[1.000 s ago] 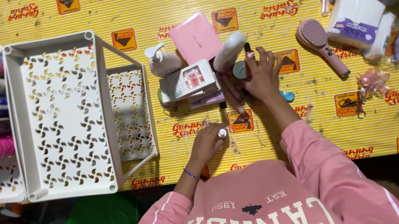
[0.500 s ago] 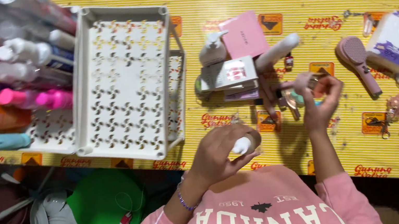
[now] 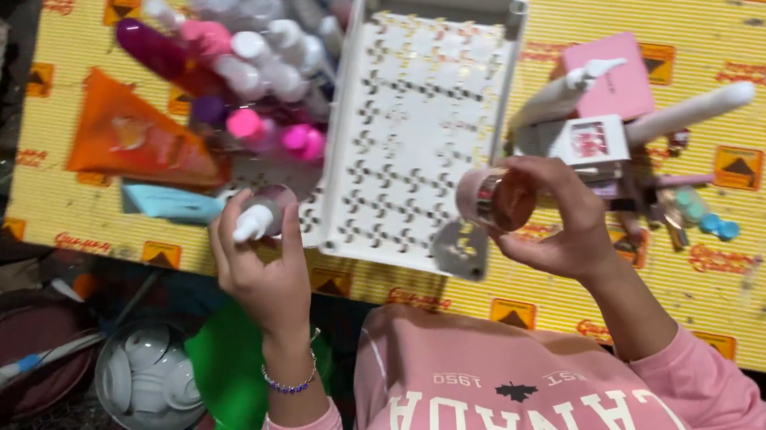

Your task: Organizing various skincare and cosmetic products into a tiered plastic shelf.

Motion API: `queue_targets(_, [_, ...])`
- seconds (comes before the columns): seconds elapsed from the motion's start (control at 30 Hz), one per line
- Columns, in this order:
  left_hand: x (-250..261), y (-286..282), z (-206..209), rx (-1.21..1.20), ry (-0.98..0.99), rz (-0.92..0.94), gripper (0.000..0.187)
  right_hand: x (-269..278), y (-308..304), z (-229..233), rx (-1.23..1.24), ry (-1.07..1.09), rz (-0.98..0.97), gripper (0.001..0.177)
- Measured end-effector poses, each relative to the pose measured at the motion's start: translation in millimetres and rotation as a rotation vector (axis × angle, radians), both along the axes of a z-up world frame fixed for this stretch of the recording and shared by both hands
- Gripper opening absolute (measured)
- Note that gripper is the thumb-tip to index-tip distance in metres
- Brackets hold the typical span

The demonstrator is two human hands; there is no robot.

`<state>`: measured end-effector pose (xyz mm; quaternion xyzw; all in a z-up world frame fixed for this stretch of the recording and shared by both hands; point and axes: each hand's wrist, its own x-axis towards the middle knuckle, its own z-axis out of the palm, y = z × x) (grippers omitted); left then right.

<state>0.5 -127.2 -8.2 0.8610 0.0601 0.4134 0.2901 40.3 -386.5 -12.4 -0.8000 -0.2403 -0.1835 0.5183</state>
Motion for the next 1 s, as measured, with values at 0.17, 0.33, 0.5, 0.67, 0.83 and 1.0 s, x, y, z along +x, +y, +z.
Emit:
queue_targets(0.17, [10, 37, -18, 0.008, 0.148, -0.032, 0.041, 16, 59, 12, -0.081, -0.074, 0.317, 0.052])
queue_targets(0.33, [24, 46, -23, 0.006, 0.337, -0.005, 0.040, 22, 98, 19, -0.224, -0.147, 0.339, 0.045])
queue_targets(0.5, [31, 55, -20, 0.067, 0.429, -0.042, 0.045, 22, 118, 24, -0.333, -0.151, 0.313, 0.048])
queue_targets(0.67, [28, 60, -23, 0.090, 0.475, -0.053, 0.055, 20, 134, 26, -0.433, -0.148, 0.297, 0.050])
queue_targets(0.83, [23, 63, -4, 0.077, 0.163, -0.089, 0.037, 20, 151, 22, -0.493, -0.163, 0.289, 0.052])
queue_targets(1.0, [7, 93, -28, 0.218, -0.239, 0.123, 0.026, 22, 167, 19, -0.527, -0.220, 0.334, 0.048])
